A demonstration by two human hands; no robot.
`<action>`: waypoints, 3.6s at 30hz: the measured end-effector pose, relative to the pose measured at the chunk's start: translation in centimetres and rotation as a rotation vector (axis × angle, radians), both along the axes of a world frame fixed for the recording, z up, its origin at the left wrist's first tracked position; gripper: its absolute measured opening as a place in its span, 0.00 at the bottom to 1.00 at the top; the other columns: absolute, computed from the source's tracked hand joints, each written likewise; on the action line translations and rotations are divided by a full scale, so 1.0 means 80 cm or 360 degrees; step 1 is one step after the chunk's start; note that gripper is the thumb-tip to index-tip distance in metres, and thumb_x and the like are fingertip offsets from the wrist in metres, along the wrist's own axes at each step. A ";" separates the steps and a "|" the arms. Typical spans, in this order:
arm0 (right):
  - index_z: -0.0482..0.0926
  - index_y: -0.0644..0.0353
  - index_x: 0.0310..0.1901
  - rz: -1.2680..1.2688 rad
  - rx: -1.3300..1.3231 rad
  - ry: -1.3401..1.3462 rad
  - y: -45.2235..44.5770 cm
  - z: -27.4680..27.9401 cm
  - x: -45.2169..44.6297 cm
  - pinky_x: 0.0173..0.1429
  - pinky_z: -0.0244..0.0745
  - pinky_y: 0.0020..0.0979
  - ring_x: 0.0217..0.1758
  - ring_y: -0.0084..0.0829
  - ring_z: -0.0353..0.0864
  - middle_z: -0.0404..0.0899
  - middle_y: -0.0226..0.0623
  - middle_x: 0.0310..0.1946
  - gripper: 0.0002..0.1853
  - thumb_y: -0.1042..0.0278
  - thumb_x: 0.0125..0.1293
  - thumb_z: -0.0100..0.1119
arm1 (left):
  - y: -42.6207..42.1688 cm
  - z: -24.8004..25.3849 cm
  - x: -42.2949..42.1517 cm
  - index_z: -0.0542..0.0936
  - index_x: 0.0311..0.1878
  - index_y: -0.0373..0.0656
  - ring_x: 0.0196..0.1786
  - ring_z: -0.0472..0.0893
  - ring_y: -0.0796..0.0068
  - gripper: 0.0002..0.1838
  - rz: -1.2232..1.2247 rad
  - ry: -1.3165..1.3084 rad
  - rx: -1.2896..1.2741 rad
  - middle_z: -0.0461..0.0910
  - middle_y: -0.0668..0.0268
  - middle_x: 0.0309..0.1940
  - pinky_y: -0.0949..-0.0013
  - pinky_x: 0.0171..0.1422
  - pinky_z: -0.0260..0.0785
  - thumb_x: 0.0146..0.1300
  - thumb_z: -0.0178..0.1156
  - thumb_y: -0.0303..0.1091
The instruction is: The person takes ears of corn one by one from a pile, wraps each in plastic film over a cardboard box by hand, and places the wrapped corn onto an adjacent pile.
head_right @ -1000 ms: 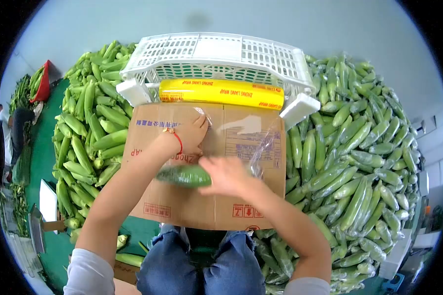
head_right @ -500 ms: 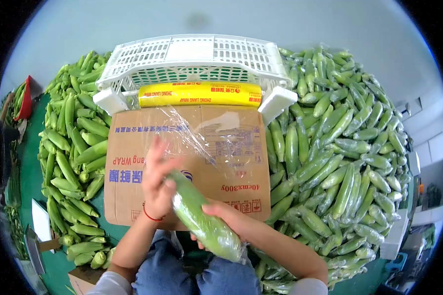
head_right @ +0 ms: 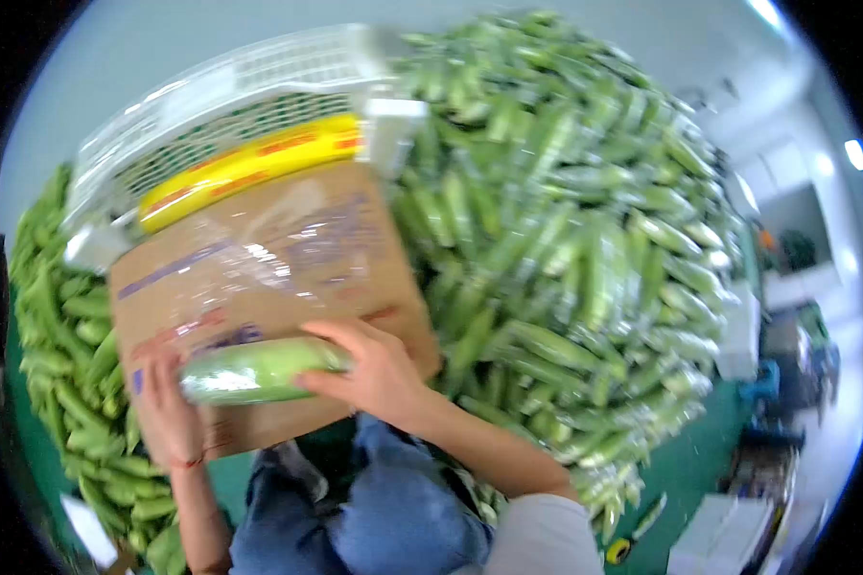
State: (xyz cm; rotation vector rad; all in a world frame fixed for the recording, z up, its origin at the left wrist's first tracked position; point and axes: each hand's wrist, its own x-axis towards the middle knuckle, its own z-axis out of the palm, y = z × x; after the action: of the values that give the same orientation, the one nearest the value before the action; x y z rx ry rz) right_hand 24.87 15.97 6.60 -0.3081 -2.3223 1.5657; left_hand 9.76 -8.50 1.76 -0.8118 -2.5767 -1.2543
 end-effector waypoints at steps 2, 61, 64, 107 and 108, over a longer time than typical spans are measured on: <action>0.80 0.60 0.52 -0.0222 0.0537 0.0416 0.021 0.007 0.002 0.43 0.76 0.30 0.34 0.32 0.81 0.80 0.36 0.41 0.17 0.70 0.61 0.66 | -0.005 -0.011 0.030 0.74 0.45 0.39 0.30 0.74 0.81 0.15 -0.0047 -0.0821 0.0395 0.76 0.66 0.32 0.76 0.32 0.68 0.79 0.41 0.39; 0.74 0.63 0.37 0.0140 -0.0006 -0.1039 0.079 -0.024 0.093 0.29 0.65 0.19 0.26 0.15 0.72 0.77 0.28 0.23 0.04 0.73 0.67 0.56 | -0.143 -0.018 0.026 0.76 0.37 0.44 0.32 0.78 0.65 0.08 -0.0679 0.0664 -0.0277 0.75 0.66 0.30 0.63 0.31 0.73 0.53 0.60 0.29; 0.74 0.63 0.37 0.0336 -0.0125 -0.1266 0.058 -0.035 0.100 0.30 0.67 0.20 0.26 0.17 0.75 0.79 0.29 0.24 0.04 0.73 0.68 0.56 | -0.175 -0.054 0.080 0.77 0.43 0.40 0.36 0.77 0.59 0.13 -0.0484 0.0505 -0.0034 0.78 0.61 0.36 0.59 0.40 0.72 0.53 0.64 0.25; 0.77 0.58 0.44 -0.0011 0.1465 0.0212 -0.033 -0.062 -0.079 0.47 0.71 0.40 0.45 0.39 0.77 0.80 0.36 0.43 0.22 0.47 0.60 0.62 | -0.093 -0.018 0.050 0.82 0.42 0.39 0.50 0.82 0.57 0.15 -0.0514 0.0420 -0.0507 0.81 0.54 0.48 0.61 0.52 0.75 0.54 0.70 0.36; 0.78 0.57 0.42 -0.0016 0.1492 0.0246 -0.028 -0.063 -0.087 0.45 0.71 0.39 0.44 0.37 0.77 0.80 0.34 0.41 0.21 0.46 0.60 0.62 | -0.105 -0.013 0.034 0.82 0.38 0.39 0.45 0.83 0.56 0.12 -0.0383 0.0133 -0.0448 0.82 0.55 0.42 0.61 0.48 0.76 0.54 0.70 0.34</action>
State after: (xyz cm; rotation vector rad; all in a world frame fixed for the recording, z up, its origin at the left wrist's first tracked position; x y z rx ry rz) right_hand 17.95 13.70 1.56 0.0371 -2.6023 0.3475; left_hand 12.47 -16.88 0.70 -1.2306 -2.6849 -0.8952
